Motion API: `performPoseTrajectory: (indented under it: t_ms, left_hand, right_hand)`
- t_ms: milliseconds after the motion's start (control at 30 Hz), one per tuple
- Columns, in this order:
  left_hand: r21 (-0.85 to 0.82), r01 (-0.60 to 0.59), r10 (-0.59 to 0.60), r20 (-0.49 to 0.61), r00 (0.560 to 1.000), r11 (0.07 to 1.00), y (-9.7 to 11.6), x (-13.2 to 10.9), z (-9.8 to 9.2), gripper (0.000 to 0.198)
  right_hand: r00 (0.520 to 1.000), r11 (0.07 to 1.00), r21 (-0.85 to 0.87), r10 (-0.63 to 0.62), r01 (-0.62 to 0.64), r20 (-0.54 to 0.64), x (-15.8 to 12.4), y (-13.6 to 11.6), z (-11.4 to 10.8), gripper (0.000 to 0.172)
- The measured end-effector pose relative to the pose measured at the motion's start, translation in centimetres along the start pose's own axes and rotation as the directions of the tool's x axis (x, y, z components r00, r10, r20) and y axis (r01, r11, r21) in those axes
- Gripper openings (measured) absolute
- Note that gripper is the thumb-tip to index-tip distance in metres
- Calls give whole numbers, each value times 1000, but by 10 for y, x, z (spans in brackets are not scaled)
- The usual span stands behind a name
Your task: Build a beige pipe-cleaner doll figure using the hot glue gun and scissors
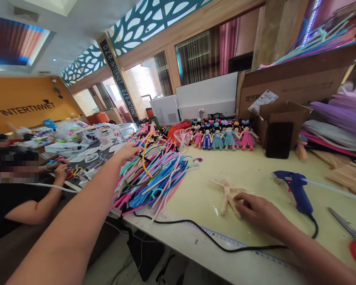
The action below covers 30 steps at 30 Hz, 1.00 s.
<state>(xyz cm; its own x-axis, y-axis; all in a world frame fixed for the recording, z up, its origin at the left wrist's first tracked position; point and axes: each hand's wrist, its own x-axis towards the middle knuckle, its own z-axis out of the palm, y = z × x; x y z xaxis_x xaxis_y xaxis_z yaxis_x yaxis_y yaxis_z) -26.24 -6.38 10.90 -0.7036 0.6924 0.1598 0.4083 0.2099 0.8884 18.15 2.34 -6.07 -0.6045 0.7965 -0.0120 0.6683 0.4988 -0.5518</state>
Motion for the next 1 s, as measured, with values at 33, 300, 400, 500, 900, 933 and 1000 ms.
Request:
performPoseTrajectory:
  t_ms: [33, 300, 400, 500, 900, 933, 1000]
  left_hand:
    - [-18, 6, -6, -12, 1000, 1000, 2, 2, 4, 10]
    - [-209, -83, 51, -157, 986, 974, 40, 12, 23, 8]
    - [-233, -93, 68, -115, 991, 968, 51, 10, 27, 8]
    - [-233, -41, 38, -16, 999, 972, 56, 4, 34, 12]
    - [-273, -6, 125, 421, 898, 962, 62, -95, 72, 27]
    - [-256, -3, 124, 457, 881, 967, 62, -104, 77, 28]
    - [-231, -7, 128, 512, 849, 973, 61, -120, 89, 30]
  right_hand:
    - [1000, 1000, 4, -5, 5, 0, 0, 0, 0, 31]
    - [998, 999, -1, -47, 47, -30, 0, 1, 2, 31]
    - [997, 998, 2, -68, 68, -40, 0, 1, 2, 31]
    - [997, 998, 4, -66, 66, -47, 0, 2, 4, 31]
    - [969, 829, 524, -79, 194, -235, 2, -61, -35, 33]
    - [966, 779, 587, -92, 222, -242, 2, -76, -43, 37]
    - [968, 669, 707, -79, 229, -239, 5, -104, -57, 56]
